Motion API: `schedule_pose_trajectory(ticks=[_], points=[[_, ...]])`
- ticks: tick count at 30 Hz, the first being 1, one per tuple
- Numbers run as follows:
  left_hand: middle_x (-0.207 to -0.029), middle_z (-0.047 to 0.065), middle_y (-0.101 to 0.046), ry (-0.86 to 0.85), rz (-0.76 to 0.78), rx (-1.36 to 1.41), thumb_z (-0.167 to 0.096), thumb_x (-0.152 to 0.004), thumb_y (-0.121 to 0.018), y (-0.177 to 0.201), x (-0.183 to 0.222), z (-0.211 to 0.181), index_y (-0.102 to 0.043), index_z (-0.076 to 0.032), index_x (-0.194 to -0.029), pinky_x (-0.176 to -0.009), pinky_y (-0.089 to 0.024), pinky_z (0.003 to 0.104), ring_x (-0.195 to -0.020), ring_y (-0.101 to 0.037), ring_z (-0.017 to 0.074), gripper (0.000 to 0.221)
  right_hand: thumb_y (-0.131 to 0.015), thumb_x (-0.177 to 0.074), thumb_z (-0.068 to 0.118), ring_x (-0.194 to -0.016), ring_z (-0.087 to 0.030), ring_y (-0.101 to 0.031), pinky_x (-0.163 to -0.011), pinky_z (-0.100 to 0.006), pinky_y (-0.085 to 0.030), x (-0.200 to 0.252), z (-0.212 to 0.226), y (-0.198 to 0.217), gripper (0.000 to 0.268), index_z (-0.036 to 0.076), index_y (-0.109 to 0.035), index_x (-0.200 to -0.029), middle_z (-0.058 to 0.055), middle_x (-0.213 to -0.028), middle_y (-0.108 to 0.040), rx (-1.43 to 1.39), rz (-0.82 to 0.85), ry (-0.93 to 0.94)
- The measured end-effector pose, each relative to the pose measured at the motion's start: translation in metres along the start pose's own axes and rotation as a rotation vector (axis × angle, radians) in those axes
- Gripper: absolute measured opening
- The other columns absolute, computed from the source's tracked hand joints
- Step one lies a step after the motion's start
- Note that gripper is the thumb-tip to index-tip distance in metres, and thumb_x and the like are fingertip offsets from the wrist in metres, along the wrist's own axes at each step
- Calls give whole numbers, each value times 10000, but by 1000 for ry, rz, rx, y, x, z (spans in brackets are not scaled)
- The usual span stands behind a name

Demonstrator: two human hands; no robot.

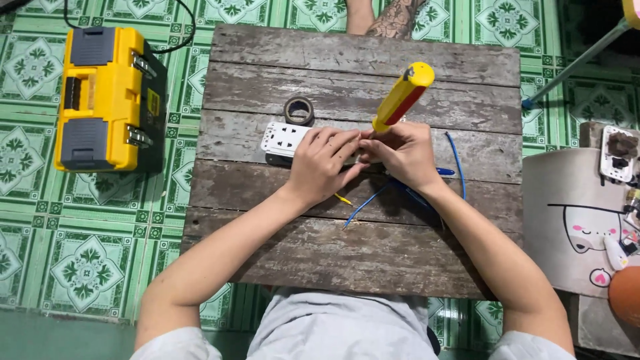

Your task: Wiring an electrical outlet by connecting wires to terminals using a screwdriver.

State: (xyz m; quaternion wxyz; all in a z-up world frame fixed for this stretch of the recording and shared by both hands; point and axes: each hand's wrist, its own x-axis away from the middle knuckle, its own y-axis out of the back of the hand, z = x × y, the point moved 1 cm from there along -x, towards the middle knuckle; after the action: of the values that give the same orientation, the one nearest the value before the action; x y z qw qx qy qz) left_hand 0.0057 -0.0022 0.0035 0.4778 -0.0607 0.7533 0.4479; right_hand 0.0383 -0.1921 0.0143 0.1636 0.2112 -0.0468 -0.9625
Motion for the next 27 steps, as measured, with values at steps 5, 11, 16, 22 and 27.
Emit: schedule_pose_trajectory(ticks=[5, 11, 16, 22, 27], points=[[-1184, 49, -708, -1, 7, 17, -322, -857, -808, -3, 1, 0, -732, -86, -1083, -884, -512, 407, -972, -671, 238, 336, -766, -873, -121, -706, -199, -726, -580, -333, -589, -3, 12, 0, 99, -94, -734, -962, -179, -763, -714, 4, 9, -15], [-1168, 66, -700, -1, 62, 31, -327, -879, -800, -1, -1, 0, -722, -79, -1126, -884, -513, 413, -980, -664, 252, 359, -671, -941, -189, -603, -236, -702, -586, -365, -573, -17, 69, 57, 178, -80, -699, -1079, -192, -761, -689, 248, -1, 36], [-1104, 96, -654, -77, 272, -118, -340, -833, -750, 10, -27, -10, -626, -39, -1287, -912, -482, 391, -974, -634, 248, 559, -661, -983, -29, -589, -164, -536, -567, -321, -444, 16, 92, 106, 133, -8, -735, -1093, -117, -731, -668, 661, 24, -288], [-1114, 92, -594, -40, 528, -138, -540, -813, -764, -5, -34, 2, -591, -44, -1256, -799, -448, 363, -971, -598, 239, 688, -655, -882, 42, -653, -345, -595, -630, -452, -476, 43, 74, 111, 191, -19, -737, -1044, -173, -865, -703, 1054, 50, -428], [-1080, 69, -592, -99, 466, -131, -484, -826, -763, 11, -46, 6, -603, -81, -1187, -796, -421, 349, -955, -567, 222, 564, -696, -862, 111, -794, -388, -672, -758, -468, -537, 50, 62, 106, 225, 40, -787, -1055, -177, -890, -737, 1203, 96, -365]])
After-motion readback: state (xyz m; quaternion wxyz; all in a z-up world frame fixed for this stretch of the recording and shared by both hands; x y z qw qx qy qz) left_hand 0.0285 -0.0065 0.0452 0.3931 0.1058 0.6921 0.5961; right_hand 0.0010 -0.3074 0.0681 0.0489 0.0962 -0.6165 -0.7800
